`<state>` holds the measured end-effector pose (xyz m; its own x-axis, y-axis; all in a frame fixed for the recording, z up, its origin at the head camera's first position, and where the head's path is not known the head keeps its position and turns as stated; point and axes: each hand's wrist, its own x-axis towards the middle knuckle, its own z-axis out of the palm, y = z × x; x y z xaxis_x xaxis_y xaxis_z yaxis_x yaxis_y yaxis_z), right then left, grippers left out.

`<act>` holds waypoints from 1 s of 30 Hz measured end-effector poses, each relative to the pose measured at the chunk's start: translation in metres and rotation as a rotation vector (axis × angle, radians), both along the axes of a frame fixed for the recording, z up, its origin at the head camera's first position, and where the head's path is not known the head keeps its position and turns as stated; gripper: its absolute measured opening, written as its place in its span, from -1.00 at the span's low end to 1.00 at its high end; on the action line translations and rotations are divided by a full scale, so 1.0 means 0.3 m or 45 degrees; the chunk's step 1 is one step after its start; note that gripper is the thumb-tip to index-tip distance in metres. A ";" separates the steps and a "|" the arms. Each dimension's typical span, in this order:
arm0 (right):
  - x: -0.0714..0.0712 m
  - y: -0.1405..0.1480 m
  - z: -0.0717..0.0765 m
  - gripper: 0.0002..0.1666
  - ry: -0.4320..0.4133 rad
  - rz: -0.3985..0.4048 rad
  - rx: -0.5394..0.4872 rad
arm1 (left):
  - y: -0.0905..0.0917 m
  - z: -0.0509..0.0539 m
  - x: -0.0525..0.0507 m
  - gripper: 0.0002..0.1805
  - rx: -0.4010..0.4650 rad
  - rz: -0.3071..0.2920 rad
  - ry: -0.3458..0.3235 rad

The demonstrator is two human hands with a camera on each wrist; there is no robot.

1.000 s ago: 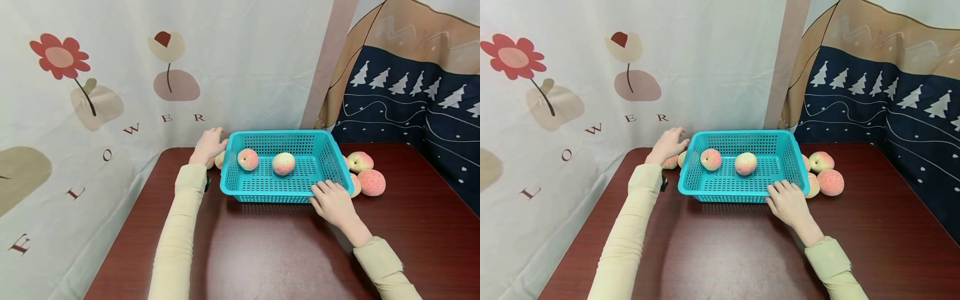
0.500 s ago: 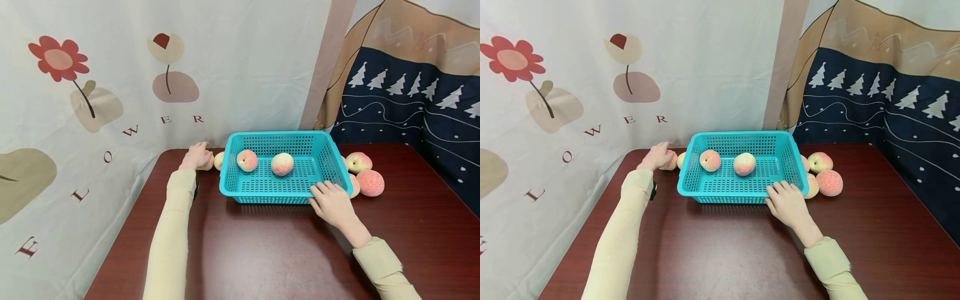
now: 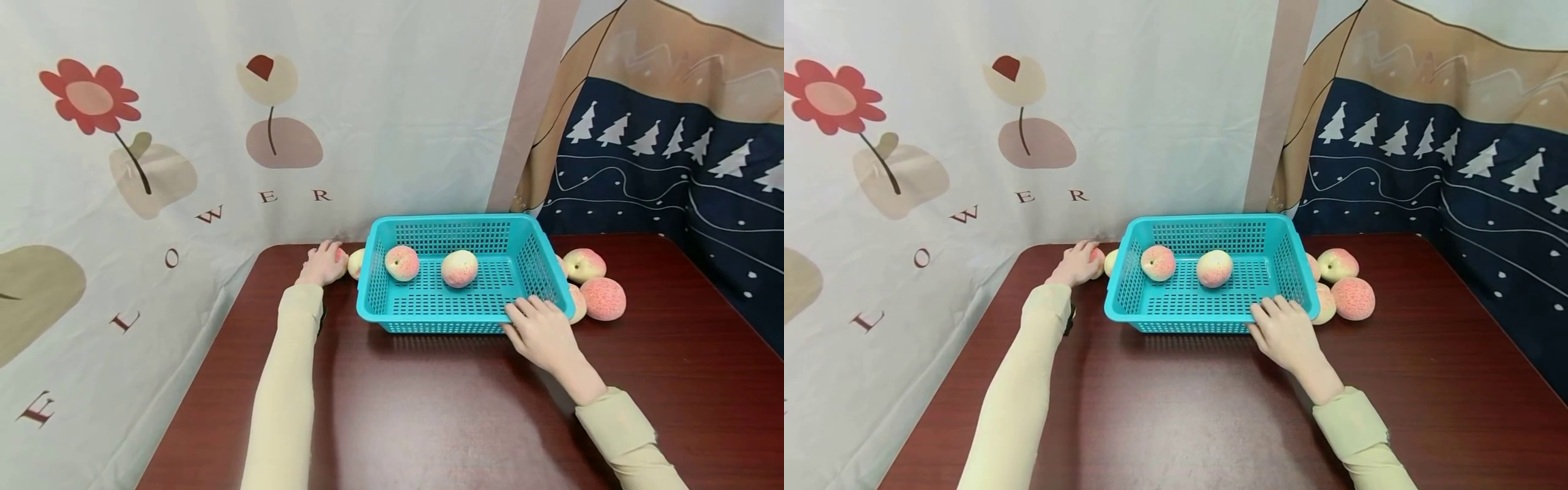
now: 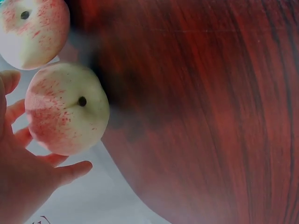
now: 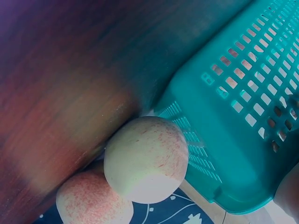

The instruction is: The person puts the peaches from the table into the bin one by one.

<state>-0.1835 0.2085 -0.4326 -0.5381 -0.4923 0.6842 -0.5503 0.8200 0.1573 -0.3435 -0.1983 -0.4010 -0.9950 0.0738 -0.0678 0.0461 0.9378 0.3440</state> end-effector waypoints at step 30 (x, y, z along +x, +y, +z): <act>0.005 0.001 0.004 -0.76 -0.006 0.001 0.001 | 0.005 -0.046 0.021 -0.34 -0.096 0.254 0.017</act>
